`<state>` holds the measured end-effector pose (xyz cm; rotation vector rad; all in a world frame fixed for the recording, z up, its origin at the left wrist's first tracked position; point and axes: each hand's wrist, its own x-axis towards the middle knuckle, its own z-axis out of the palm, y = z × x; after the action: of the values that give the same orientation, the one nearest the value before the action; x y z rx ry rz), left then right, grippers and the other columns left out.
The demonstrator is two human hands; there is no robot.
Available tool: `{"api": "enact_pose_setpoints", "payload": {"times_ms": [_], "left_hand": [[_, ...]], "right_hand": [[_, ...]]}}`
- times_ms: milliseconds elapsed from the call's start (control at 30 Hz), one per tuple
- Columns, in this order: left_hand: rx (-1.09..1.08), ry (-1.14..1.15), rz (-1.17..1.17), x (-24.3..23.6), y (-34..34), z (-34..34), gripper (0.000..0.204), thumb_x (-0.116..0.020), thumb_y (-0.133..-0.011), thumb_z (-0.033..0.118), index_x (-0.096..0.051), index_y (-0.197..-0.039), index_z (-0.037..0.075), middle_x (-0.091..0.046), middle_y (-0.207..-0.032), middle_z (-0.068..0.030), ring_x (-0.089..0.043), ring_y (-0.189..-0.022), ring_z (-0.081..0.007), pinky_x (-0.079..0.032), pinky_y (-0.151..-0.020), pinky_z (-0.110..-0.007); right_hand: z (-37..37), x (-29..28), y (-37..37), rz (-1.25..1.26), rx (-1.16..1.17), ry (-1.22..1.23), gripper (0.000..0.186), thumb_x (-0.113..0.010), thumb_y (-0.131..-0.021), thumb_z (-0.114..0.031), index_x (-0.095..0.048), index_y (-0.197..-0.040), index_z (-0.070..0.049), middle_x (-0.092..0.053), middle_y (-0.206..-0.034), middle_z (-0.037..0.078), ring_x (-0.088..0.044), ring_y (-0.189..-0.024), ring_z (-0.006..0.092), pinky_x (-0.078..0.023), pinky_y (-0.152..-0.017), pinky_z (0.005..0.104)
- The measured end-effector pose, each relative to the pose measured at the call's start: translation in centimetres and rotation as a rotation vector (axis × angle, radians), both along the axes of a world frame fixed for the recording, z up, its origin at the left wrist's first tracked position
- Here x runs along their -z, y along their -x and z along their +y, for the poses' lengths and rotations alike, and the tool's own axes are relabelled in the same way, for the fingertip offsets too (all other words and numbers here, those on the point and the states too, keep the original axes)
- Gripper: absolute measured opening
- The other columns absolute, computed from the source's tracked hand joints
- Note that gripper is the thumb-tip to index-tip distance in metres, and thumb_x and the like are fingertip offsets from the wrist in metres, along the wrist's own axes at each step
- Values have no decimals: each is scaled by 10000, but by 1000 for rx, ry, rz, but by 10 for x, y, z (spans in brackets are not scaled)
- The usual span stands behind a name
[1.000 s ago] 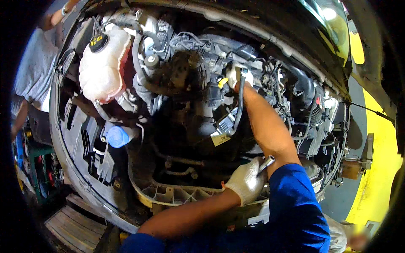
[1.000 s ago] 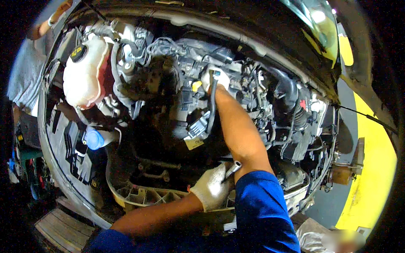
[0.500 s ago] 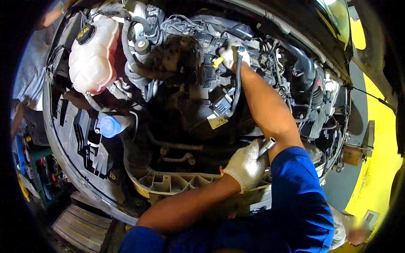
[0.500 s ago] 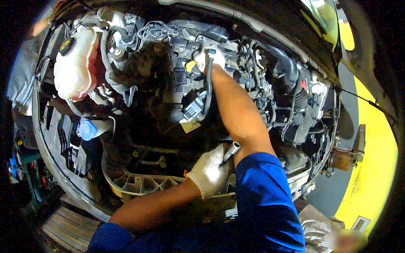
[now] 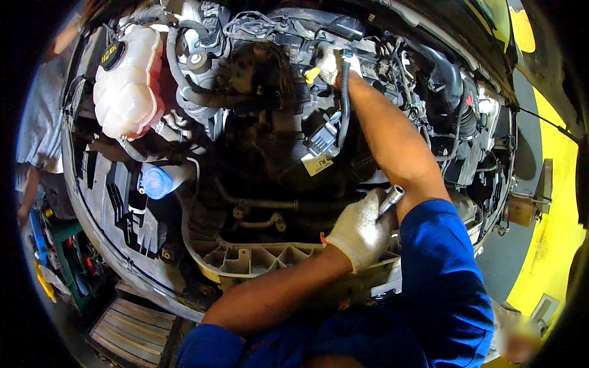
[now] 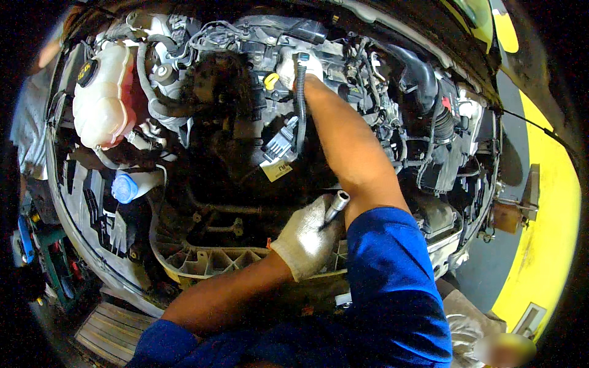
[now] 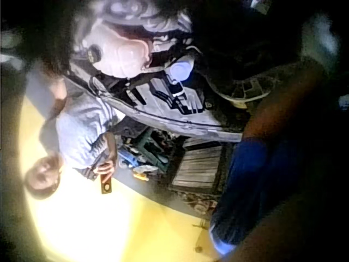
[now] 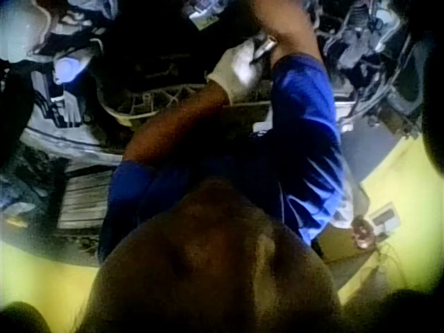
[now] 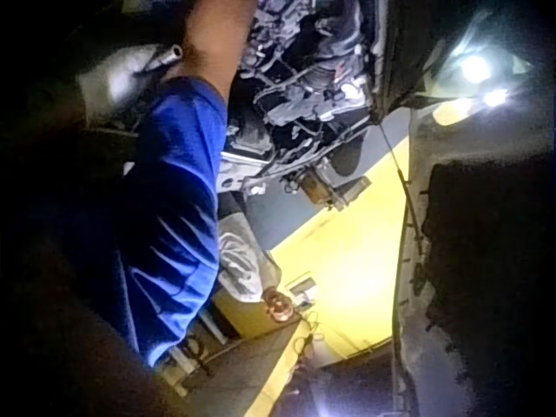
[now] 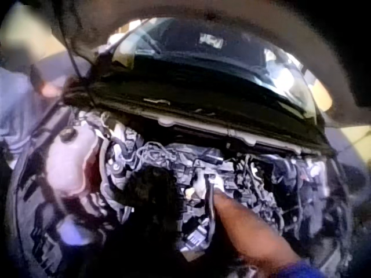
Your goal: The person works on a car engine by hand and using a socket wrench, loosening bolts and manipulating components within the engine bay.
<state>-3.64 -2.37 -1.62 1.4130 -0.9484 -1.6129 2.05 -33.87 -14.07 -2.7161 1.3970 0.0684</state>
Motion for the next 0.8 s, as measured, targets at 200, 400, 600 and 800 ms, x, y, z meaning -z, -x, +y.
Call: {"api": "enact_pose_setpoints", "payload": {"times_ms": [200, 400, 600, 800], "left_hand": [[-70, 79, -16, 7, 4, 4, 178, -530, -993, 167, -583, -1113, 46, -683, -875, -219, -689, -849, -419, -518, -710, -468], [-126, 62, 85, 7, 7, 3, 212, -528, -966, 202, -580, -1082, 32, -662, -916, -292, -621, -920, -507, -476, -752, -574], [-74, 65, 60, 6, 3, 2, 224, -534, -962, 206, -580, -1096, 33, -663, -932, -294, -619, -937, -507, -479, -756, -571], [-101, 103, 46, 11, 7, 3, 207, -541, -958, 197, -564, -1076, 29, -662, -932, -297, -618, -930, -510, -479, -755, -568]], "right_hand": [[11, -10, -9, -122, 219, -87, 408, -523, -921, -381, -715, -1137, -92, -701, -1170, 203, -674, -1107, 355, -545, -933, 432], [-1, -3, -3, 9, 8, -55, 384, -551, -860, -292, -720, -1141, -92, -669, -1226, 217, -648, -1145, 368, -533, -972, 419], [3, -4, -6, -64, 207, -121, 378, -530, -888, -308, -724, -1133, -96, -679, -1211, 209, -648, -1146, 369, -530, -971, 428], [0, 1, -7, -54, 160, -42, 393, -504, -952, -363, -725, -1137, -95, -700, -1180, 202, -673, -1110, 352, -533, -953, 423]]}}
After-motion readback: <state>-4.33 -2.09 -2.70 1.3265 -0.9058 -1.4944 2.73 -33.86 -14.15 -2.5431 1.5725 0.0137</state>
